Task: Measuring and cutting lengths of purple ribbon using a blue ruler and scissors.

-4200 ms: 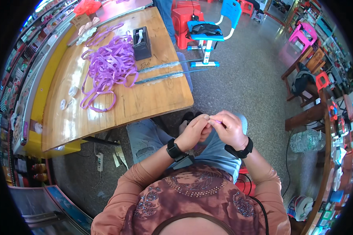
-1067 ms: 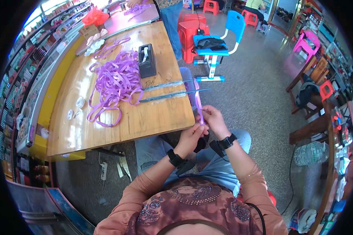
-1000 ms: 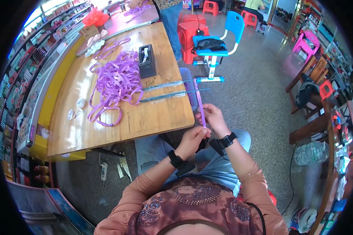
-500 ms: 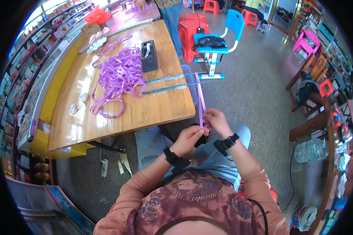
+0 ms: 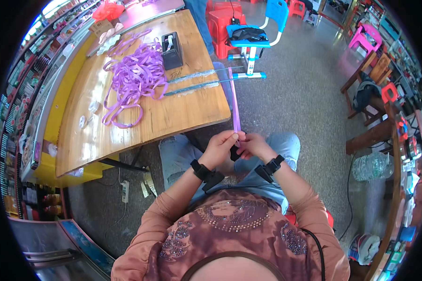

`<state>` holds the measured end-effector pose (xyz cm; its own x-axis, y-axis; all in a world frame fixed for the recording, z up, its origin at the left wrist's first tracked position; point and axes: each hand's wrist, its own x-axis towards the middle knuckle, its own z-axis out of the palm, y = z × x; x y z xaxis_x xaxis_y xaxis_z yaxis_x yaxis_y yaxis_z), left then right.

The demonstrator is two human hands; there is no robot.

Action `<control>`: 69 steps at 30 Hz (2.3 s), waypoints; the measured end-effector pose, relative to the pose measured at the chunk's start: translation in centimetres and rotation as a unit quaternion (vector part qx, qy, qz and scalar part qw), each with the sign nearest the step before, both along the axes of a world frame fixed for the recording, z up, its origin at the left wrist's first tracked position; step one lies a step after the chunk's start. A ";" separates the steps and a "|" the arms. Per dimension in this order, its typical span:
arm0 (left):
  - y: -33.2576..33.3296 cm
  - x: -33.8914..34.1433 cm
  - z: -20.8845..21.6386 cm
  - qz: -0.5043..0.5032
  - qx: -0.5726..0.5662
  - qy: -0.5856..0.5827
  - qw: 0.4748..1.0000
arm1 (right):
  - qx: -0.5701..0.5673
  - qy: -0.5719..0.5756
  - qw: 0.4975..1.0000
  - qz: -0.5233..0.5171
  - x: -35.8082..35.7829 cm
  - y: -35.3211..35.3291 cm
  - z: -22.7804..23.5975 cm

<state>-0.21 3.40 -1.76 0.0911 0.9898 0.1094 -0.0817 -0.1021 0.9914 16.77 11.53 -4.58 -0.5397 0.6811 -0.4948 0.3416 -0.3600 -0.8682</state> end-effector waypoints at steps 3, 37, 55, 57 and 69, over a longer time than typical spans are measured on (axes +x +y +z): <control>0.6 -0.3 -0.6 0.015 -0.026 -0.008 1.000 | -0.018 -0.010 0.999 0.043 0.2 -0.4 -0.6; -0.4 0.8 -1.6 0.037 -0.101 0.257 0.961 | -0.030 -0.020 0.999 0.040 1.2 -2.3 0.7; 0.6 0.2 -4.3 0.034 0.045 0.229 0.972 | -0.019 -0.010 0.999 0.033 1.1 -2.5 0.3; 1.0 0.0 -4.6 0.008 -0.026 0.103 0.994 | -0.027 -0.006 0.999 0.035 1.0 -2.7 0.6; 0.9 -1.1 -5.5 -0.103 -0.097 -0.005 0.990 | -0.057 0.001 0.997 0.042 1.1 -2.0 0.5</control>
<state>-1.30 4.31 -7.23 0.2931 0.9528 -0.0796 -0.0914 0.1108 0.9896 17.88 9.49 -4.05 -0.5939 0.5726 -0.5652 0.3722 -0.4273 -0.8240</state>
